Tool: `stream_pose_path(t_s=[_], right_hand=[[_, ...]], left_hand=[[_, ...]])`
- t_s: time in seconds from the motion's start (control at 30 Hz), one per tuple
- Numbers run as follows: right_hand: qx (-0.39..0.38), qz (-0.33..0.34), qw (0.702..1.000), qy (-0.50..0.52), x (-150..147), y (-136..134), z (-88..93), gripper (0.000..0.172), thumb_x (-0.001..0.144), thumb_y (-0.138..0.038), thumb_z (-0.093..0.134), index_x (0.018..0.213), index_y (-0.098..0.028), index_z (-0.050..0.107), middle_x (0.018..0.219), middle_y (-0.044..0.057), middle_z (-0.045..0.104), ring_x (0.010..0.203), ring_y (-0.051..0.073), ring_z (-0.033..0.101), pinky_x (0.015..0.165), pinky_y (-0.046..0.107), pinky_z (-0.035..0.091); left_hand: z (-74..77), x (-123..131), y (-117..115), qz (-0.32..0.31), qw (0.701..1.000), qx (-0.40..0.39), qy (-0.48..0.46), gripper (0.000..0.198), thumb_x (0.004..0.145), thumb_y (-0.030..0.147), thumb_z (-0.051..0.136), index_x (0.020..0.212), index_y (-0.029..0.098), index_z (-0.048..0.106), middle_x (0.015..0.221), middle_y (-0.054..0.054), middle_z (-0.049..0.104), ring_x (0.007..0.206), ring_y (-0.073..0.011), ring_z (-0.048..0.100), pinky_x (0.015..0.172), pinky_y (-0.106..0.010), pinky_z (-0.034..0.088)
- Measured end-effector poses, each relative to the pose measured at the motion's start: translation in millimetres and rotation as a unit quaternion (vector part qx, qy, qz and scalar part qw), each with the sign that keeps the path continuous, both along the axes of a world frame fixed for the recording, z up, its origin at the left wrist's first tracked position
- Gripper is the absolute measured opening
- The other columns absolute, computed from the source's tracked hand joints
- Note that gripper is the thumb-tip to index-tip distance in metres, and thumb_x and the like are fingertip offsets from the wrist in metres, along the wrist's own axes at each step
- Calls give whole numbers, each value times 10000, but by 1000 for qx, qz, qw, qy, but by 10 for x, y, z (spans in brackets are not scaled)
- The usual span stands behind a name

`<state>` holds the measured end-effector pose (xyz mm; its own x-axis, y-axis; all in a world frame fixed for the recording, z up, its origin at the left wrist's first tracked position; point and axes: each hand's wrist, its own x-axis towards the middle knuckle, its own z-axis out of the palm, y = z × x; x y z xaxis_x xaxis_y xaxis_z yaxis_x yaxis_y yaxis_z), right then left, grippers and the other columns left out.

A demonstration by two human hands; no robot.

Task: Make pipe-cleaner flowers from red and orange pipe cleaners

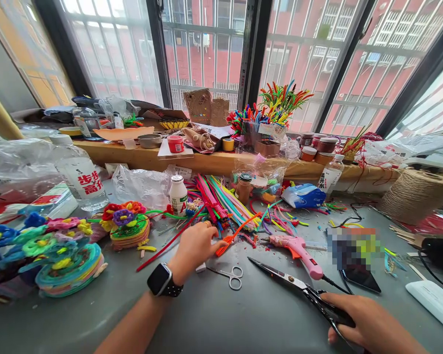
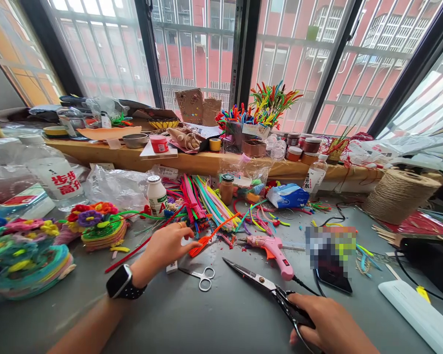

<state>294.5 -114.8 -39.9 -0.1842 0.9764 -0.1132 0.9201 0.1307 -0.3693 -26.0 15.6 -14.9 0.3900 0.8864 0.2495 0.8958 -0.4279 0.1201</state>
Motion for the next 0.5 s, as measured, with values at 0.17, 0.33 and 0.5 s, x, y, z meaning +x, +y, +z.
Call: stream_pose_path(t_s=[0.17,0.33,0.5], right_hand=[[-15,13,999,-37,-9,27,89,245,575,-137,572,777,-265,627,743,25,640,675,212,590,579,259,427],[64,17,998,-7,-94,28,163,127,701,-207,532,786,-240,620,776,39,614,686,175,582,609,246,432],[310,30,950,30,-665,320,303,290,805,-306,441,1040,-174,549,828,85,569,782,192,536,708,300,411]], left_hand=[[-71,79,-38,-32,998,-30,46,130,696,227,485,654,187,601,715,-56,598,697,-190,555,582,-251,366],[47,-31,-20,-60,998,-21,-5,104,701,201,458,749,200,550,748,-29,605,695,-172,556,590,-243,377],[144,-46,-30,-44,991,11,-125,103,751,206,423,794,199,516,787,-25,603,730,-161,551,640,-250,400]])
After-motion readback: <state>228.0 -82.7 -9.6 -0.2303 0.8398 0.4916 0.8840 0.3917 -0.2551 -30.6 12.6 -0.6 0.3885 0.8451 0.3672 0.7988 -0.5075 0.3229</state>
